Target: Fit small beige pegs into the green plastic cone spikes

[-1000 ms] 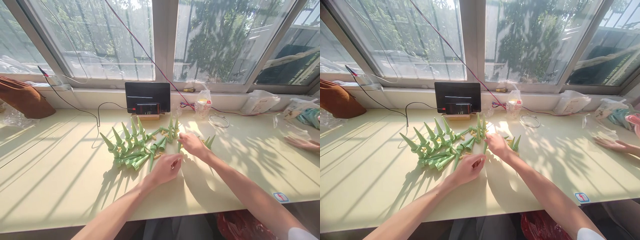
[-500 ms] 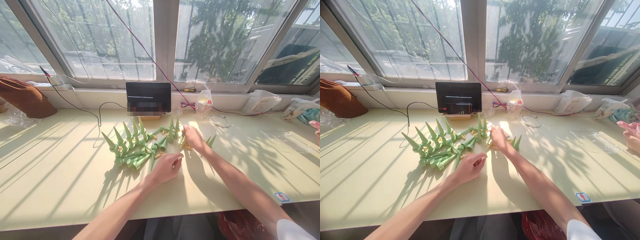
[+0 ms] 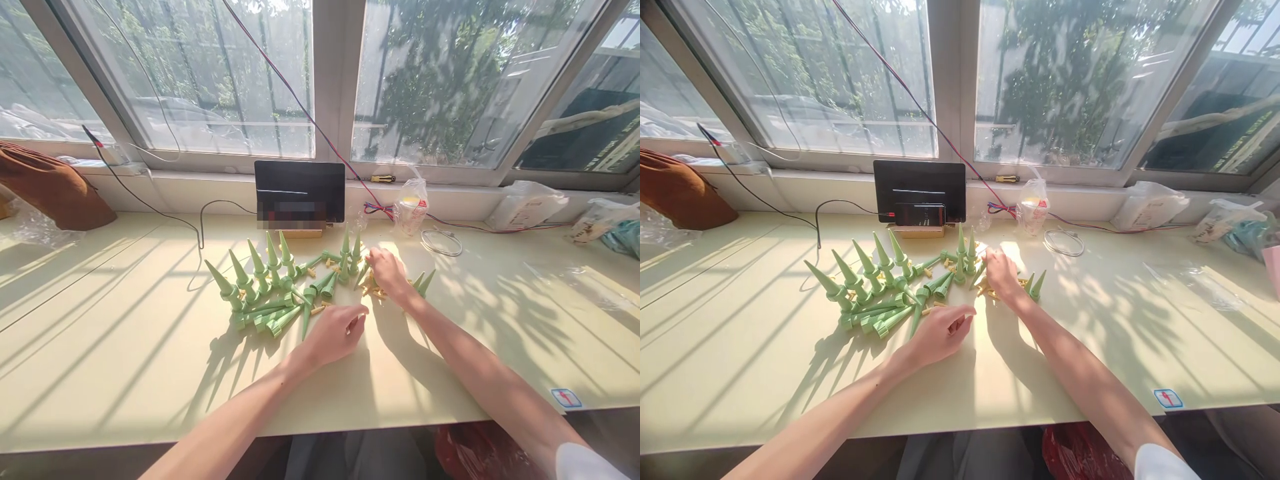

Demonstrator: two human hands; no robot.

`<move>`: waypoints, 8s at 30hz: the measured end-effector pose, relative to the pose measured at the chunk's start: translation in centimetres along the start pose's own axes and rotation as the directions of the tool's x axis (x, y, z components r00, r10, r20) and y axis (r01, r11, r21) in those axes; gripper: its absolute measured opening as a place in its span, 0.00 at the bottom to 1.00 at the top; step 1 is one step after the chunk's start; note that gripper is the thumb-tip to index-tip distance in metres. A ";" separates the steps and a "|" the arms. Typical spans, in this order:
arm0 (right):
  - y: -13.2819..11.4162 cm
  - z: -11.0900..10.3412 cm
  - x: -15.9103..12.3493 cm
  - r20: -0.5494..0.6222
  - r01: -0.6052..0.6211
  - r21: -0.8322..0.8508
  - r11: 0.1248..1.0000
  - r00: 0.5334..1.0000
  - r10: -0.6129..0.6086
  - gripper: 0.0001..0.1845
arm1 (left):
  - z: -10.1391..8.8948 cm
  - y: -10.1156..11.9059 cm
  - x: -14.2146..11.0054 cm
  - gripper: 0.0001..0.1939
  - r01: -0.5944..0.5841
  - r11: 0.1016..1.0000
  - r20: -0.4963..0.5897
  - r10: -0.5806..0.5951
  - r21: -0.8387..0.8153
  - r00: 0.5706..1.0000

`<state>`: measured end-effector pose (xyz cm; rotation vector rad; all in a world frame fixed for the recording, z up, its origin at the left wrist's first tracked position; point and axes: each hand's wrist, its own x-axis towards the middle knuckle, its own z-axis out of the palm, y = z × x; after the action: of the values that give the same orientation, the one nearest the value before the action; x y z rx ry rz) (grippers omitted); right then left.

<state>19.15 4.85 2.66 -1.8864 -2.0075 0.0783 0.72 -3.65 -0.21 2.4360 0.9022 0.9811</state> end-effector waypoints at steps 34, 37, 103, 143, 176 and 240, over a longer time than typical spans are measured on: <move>-1.1 -1.6 -3.7 -0.106 0.130 -0.009 0.992 0.986 -0.130 0.14 | 0.0 -0.1 0.0 0.12 0.015 1.000 0.010 -0.015 0.027 1.000; -0.9 -0.5 -5.3 -0.075 0.210 0.106 0.972 0.976 -0.203 0.13 | 0.0 0.0 0.0 0.11 0.016 0.999 0.021 -0.017 0.031 1.000; -0.9 1.2 -7.5 -0.335 0.252 0.570 0.782 0.940 -0.058 0.09 | -0.7 0.0 0.5 0.11 0.226 0.974 0.031 -0.226 -0.019 0.974; -2.2 0.7 -8.6 -0.298 0.457 0.730 0.508 0.882 -0.366 0.22 | -2.1 -0.1 1.3 0.20 0.558 0.463 0.308 -0.510 -0.689 0.803; -2.3 1.0 -8.0 -0.295 0.453 0.706 0.545 0.887 -0.354 0.23 | -1.9 -0.6 1.5 0.19 0.501 0.350 0.273 -0.530 -0.792 0.803; -3.5 3.7 -8.6 -0.109 0.500 0.429 0.752 0.855 -0.507 0.08 | -4.7 -2.2 2.1 0.15 0.330 0.443 0.007 -0.588 -0.834 0.809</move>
<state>14.86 -3.07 -1.76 -1.0250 -2.2049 0.3701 -2.45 -0.17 2.87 1.1709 0.8688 1.1847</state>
